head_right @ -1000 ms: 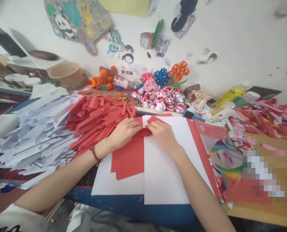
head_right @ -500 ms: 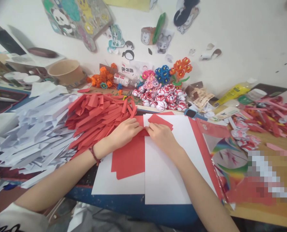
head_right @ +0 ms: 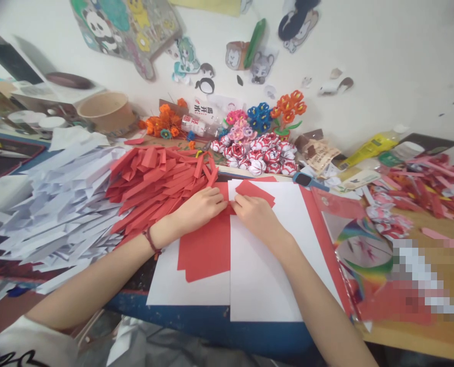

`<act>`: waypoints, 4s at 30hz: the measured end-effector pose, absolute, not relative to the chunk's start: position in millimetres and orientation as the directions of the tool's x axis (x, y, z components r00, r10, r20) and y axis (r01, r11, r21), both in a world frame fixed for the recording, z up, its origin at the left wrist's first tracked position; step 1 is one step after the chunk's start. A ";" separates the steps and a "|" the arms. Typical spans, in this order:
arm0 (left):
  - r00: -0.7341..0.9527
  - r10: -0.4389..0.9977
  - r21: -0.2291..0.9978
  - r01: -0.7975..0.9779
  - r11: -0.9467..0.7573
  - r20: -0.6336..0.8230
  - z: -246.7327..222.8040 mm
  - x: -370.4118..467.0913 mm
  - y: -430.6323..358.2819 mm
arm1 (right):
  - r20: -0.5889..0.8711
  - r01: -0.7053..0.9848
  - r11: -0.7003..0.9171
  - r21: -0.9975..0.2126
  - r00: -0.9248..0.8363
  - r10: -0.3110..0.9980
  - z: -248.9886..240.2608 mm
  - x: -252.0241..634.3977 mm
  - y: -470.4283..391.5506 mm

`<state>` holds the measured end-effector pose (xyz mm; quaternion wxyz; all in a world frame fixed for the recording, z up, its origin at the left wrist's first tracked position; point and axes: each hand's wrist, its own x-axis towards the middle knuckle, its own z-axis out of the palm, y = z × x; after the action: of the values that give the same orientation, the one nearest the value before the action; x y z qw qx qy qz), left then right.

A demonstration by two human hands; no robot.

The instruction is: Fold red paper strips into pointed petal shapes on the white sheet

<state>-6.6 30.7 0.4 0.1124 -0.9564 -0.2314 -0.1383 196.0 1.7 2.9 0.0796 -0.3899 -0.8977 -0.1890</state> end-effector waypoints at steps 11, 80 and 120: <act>0.827 0.488 -0.072 0.525 -0.848 0.278 9.0 -6.4 28.5 | 0.205 0.765 0.603 0.227 -0.642 0.739 10.3 193.2 -1.1; 0.628 0.699 0.285 0.639 -0.714 0.343 2.0 -0.5 33.3 | 0.250 0.781 0.354 -0.514 -0.259 0.933 1.1 200.8 8.8; 0.489 0.742 0.643 0.394 -0.657 0.459 17.1 -11.7 39.9 | 0.206 0.558 0.268 -0.785 -0.173 0.963 7.4 217.0 12.0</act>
<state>-11.7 39.9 17.1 -0.2339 -0.8305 -0.3418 -0.3724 217.0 12.0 7.4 0.3575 -0.5345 -0.7115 0.2833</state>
